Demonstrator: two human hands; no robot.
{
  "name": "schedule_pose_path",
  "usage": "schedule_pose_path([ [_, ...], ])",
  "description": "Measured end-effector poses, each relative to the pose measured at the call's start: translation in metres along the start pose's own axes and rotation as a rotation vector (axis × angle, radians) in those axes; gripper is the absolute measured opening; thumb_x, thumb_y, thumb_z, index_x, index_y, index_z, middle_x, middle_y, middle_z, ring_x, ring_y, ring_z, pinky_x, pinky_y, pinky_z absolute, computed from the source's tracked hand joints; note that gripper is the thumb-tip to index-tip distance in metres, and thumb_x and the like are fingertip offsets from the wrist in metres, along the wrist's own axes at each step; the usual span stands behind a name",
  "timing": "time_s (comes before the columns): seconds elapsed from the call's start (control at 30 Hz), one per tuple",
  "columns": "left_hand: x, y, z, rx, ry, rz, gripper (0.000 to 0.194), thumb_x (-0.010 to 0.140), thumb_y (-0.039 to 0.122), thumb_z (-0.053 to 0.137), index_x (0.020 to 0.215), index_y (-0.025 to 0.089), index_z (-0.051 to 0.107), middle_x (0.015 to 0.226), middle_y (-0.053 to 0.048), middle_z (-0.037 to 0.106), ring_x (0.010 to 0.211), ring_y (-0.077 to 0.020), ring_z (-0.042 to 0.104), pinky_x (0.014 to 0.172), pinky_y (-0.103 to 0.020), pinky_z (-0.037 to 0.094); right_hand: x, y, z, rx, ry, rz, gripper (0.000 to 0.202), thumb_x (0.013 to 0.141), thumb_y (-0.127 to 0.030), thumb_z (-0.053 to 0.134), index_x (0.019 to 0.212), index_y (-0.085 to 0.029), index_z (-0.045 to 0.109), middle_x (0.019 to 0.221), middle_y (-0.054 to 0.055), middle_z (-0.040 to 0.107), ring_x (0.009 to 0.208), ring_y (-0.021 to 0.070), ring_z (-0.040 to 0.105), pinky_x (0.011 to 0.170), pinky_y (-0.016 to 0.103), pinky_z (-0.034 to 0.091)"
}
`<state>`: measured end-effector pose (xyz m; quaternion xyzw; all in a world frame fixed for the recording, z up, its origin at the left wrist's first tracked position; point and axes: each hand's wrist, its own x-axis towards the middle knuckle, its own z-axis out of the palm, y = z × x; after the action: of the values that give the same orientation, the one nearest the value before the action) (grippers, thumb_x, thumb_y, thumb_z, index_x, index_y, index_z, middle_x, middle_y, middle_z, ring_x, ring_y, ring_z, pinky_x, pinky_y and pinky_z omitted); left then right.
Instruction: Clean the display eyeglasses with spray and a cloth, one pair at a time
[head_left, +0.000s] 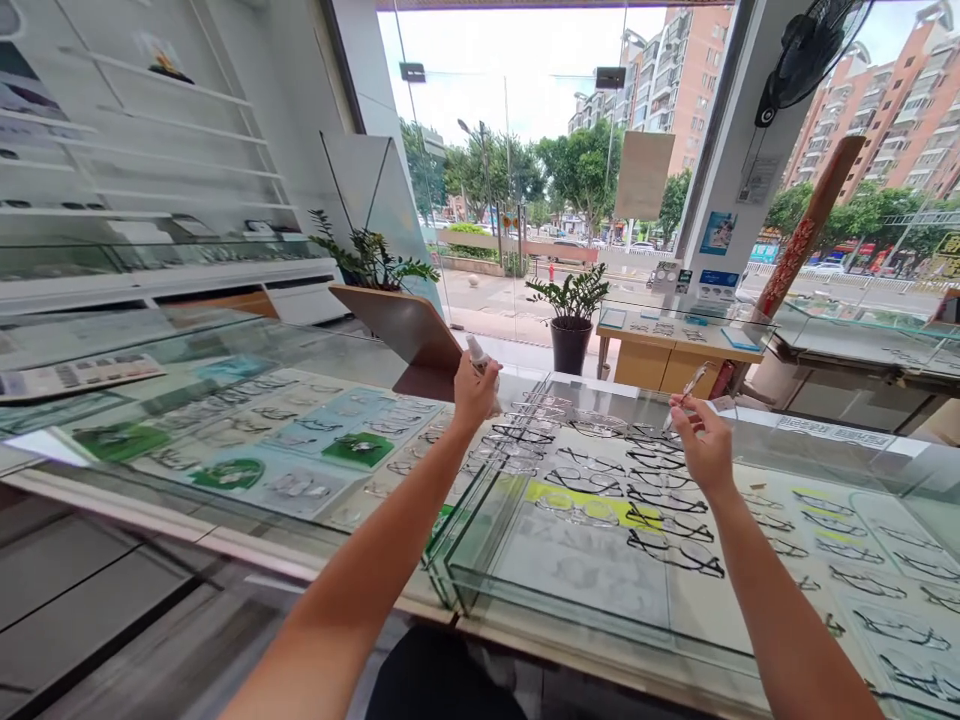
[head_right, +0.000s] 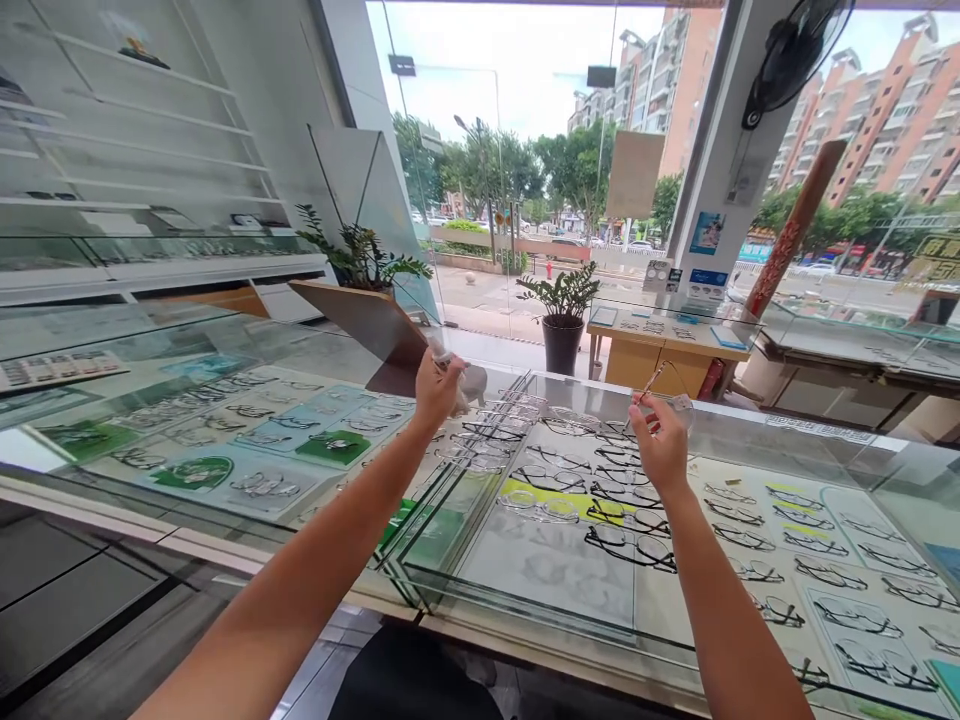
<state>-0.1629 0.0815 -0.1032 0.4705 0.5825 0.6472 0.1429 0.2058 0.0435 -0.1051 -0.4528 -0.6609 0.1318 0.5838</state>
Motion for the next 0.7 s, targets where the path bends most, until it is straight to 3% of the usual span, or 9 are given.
schedule_pose_path([
  [0.13, -0.027, 0.038, 0.041, -0.303, -0.255, -0.009, 0.038, 0.071, 0.05, 0.061, 0.092, 0.023, 0.045, 0.09, -0.002, 0.058, 0.086, -0.0194, 0.067, 0.067, -0.03, 0.057, -0.006, -0.003, 0.006, 0.031, -0.064, -0.003, 0.04, 0.091, -0.053, 0.063, 0.105, -0.018, 0.076, 0.109, 0.012, 0.081, 0.071, 0.0187, 0.065, 0.069, 0.036, 0.054],
  [0.27, -0.069, 0.053, 0.068, -0.506, -0.496, -0.107, 0.035, 0.064, 0.042, 0.068, 0.084, 0.022, 0.047, 0.071, 0.004, 0.052, 0.063, -0.0112, 0.054, 0.055, -0.023, 0.049, -0.013, -0.008, 0.011, 0.061, -0.142, 0.023, 0.037, 0.091, -0.052, 0.063, 0.104, -0.019, 0.076, 0.11, 0.011, 0.08, 0.074, 0.0191, 0.066, 0.07, 0.035, 0.055],
  [0.37, -0.098, 0.053, 0.072, -0.575, -0.68, -0.228, 0.042, 0.065, 0.05, 0.076, 0.078, 0.021, 0.049, 0.061, 0.005, 0.049, 0.053, -0.0095, 0.048, 0.045, -0.02, 0.04, -0.018, -0.014, 0.014, 0.095, -0.203, 0.042, 0.037, 0.092, -0.05, 0.062, 0.104, -0.019, 0.076, 0.11, 0.011, 0.08, 0.077, 0.0194, 0.067, 0.073, 0.036, 0.055],
  [0.43, -0.108, 0.051, 0.07, -0.598, -0.786, -0.295, 0.056, 0.066, 0.07, 0.075, 0.072, 0.02, 0.05, 0.057, 0.005, 0.047, 0.047, -0.0089, 0.044, 0.039, -0.019, 0.035, -0.022, -0.02, 0.015, 0.113, -0.257, 0.048, 0.035, 0.093, -0.048, 0.061, 0.104, -0.018, 0.076, 0.11, 0.011, 0.08, 0.078, 0.0191, 0.067, 0.074, 0.036, 0.054],
  [0.53, -0.111, 0.051, 0.065, -0.648, -0.938, -0.395, 0.076, 0.064, 0.096, 0.058, 0.062, 0.021, 0.046, 0.049, 0.005, 0.039, 0.04, -0.0084, 0.037, 0.034, -0.021, 0.03, -0.031, -0.031, 0.018, 0.189, -0.341, 0.065, 0.032, 0.095, -0.046, 0.061, 0.104, -0.02, 0.077, 0.11, 0.01, 0.08, 0.085, 0.0201, 0.068, 0.078, 0.036, 0.054],
  [0.7, -0.105, 0.055, 0.057, -0.755, -1.166, -0.527, 0.079, 0.064, 0.1, 0.052, 0.052, 0.022, 0.042, 0.041, 0.005, 0.03, 0.035, -0.0092, 0.031, 0.03, -0.022, 0.025, -0.043, -0.046, 0.022, 0.394, -0.482, 0.129, 0.032, 0.095, -0.049, 0.063, 0.106, -0.022, 0.076, 0.111, 0.008, 0.079, 0.079, 0.017, 0.064, 0.08, 0.036, 0.054],
])
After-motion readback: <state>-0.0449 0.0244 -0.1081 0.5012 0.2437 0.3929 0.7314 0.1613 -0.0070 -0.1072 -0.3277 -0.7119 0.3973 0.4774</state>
